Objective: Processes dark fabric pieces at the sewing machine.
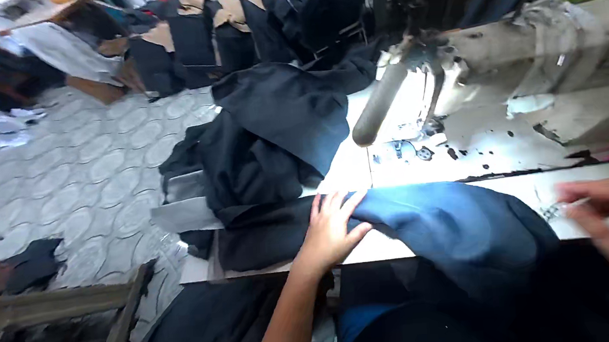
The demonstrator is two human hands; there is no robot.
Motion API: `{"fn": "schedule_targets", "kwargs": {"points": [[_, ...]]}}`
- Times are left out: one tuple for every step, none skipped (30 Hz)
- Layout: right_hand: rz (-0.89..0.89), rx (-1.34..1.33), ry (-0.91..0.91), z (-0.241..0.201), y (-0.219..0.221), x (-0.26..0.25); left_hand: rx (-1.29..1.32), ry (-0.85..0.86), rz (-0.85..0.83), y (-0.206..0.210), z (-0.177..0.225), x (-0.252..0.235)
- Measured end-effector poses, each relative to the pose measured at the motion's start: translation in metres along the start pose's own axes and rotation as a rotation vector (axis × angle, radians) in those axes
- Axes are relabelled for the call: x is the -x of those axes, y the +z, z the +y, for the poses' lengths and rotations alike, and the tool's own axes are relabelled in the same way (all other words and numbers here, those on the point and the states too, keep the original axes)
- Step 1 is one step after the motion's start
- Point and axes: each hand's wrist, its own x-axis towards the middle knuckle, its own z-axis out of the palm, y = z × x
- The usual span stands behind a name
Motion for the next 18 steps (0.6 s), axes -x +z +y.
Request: {"fn": "schedule_targets", "kwargs": {"points": [[-0.103,-0.056,-0.046,-0.011,0.019,0.004,-0.001,-0.009,0.011,-0.001,-0.001,-0.004],[-0.217,-0.044,-0.077,-0.019,0.043,0.007,-0.008,-0.025,0.039,-0.001,-0.003,-0.007],[-0.333,0.012,-0.089,-0.025,0.07,0.01,-0.023,-0.037,0.086,0.0,-0.004,-0.008],[-0.434,0.062,-0.08,-0.028,0.096,0.013,-0.049,-0.024,0.165,0.003,-0.004,-0.005],[-0.492,0.132,-0.072,-0.03,0.118,0.015,-0.088,0.027,0.279,0.007,-0.003,0.0],[-0.494,0.19,-0.076,-0.032,0.132,0.014,-0.118,0.117,0.409,0.01,0.0,0.007],[-0.495,0.195,-0.091,-0.031,0.136,0.011,-0.107,0.211,0.506,0.01,0.004,0.015],[-0.476,0.117,-0.102,-0.027,0.135,0.008,-0.064,0.282,0.546,0.008,0.009,0.024],[-0.411,0.002,-0.109,-0.021,0.131,0.005,-0.018,0.341,0.546,0.003,0.013,0.032],[-0.319,-0.078,-0.101,-0.014,0.125,0.0,0.013,0.388,0.55,-0.004,0.016,0.037],[-0.219,-0.038,-0.075,-0.006,0.118,-0.006,0.021,0.409,0.572,-0.011,0.019,0.038],[-0.159,0.089,-0.02,0.001,0.108,-0.013,0.006,0.403,0.607,-0.018,0.021,0.037],[-0.197,0.187,0.072,0.007,0.098,-0.019,-0.025,0.386,0.651,-0.023,0.025,0.034],[-0.267,0.223,0.158,0.009,0.09,-0.023,-0.061,0.379,0.686,-0.026,0.032,0.031],[-0.318,0.212,0.196,0.005,0.087,-0.023,-0.107,0.383,0.695,-0.028,0.043,0.027],[-0.311,0.208,0.136,-0.005,0.087,-0.016,-0.148,0.396,0.678,-0.027,0.057,0.024],[-0.233,0.169,-0.017,-0.018,0.088,-0.008,-0.184,0.41,0.634,-0.024,0.071,0.02],[-0.171,0.045,-0.168,-0.033,0.086,-0.003,-0.208,0.411,0.567,-0.02,0.081,0.016]]}}
